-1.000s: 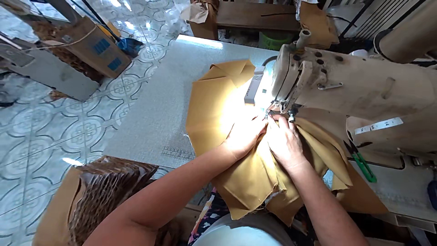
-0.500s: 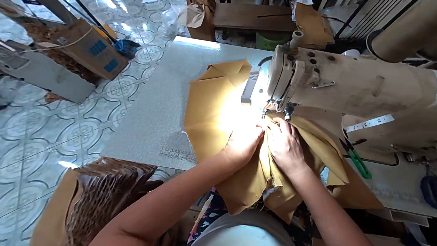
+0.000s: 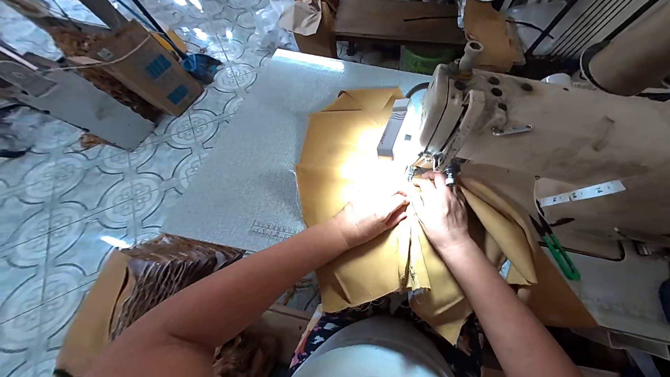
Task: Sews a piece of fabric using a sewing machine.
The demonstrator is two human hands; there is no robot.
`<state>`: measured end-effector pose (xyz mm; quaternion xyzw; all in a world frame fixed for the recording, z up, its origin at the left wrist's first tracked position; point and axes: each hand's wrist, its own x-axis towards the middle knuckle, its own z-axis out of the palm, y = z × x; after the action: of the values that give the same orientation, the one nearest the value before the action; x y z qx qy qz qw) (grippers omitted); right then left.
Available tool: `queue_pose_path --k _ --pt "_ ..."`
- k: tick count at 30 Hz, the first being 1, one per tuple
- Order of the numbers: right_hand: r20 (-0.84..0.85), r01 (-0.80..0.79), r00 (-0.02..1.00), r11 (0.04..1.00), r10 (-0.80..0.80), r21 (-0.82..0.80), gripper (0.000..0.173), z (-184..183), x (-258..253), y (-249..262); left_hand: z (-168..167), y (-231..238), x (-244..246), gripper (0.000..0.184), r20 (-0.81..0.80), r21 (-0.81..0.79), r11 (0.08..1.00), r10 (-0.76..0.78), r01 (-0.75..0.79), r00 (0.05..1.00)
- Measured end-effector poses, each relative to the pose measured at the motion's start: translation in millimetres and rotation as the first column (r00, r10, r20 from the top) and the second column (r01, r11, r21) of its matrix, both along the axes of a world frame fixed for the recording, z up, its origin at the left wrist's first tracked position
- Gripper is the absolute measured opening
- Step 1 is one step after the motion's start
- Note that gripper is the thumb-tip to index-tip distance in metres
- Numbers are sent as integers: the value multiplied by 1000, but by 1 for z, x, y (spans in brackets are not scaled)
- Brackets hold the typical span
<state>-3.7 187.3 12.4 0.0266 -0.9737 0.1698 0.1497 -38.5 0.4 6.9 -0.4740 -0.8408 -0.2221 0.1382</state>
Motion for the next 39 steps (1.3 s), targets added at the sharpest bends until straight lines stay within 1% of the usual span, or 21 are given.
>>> queue_pose_path --k 3,6,8,10,13,15,18,20,24,27,29,31,35,37,39 --pt "-32 1 999 997 -3 -77 27 0 0 -1 0 0 1 25 -35 14 999 38 -38 999" --pt "47 92 995 981 -85 -169 24 7 -5 -4 1 0 1 26 -19 -5 999 35 -35 999" --pt "102 147 986 970 -130 -193 22 8 -10 -7 0 0 0 25 -16 2 1000 29 -29 999" --pt "124 162 982 967 -139 -199 21 10 -12 -12 1 0 0 24 -24 7 1000 27 -27 999" --pt "73 94 994 982 -83 -166 21 9 -10 -14 2 1 1 21 -45 36 999 30 -28 999" --pt "78 63 996 990 -53 -129 19 10 -9 -12 1 1 1 21 -50 60 998 35 -32 998" --pt "83 16 997 997 -9 -76 17 12 -4 -4 -1 1 0 27 -23 65 997 43 -41 999" --pt "89 -4 996 999 7 -34 16 14 -1 0 -2 1 -2 31 4 46 998 38 -38 999" --pt "66 -27 997 999 29 -32 18 15 1 5 1 0 -3 31 31 -13 1000 13 -13 999" --pt "72 6 997 1000 -4 -30 25 16 4 2 3 -4 -8 31 21 -41 998 -44 45 999" --pt "39 -10 999 1000 10 6 23 13 7 0 4 -6 -12 31 16 -69 995 -74 75 997" --pt "-31 -36 999 998 37 46 23 8 12 0 5 -7 -14 31 19 -94 992 -84 86 996" --pt "-100 -33 994 996 41 87 28 1 17 -1 2 -6 -16 30 -34 1 996 -89 89 995" --pt "-93 -34 995 997 41 74 29 -1 18 -1 -2 -6 -17 34 -49 17 998 -61 62 997" --pt "-97 -41 994 998 45 46 28 -5 18 0 -2 -5 -19 31 -31 24 997 -74 75 997"
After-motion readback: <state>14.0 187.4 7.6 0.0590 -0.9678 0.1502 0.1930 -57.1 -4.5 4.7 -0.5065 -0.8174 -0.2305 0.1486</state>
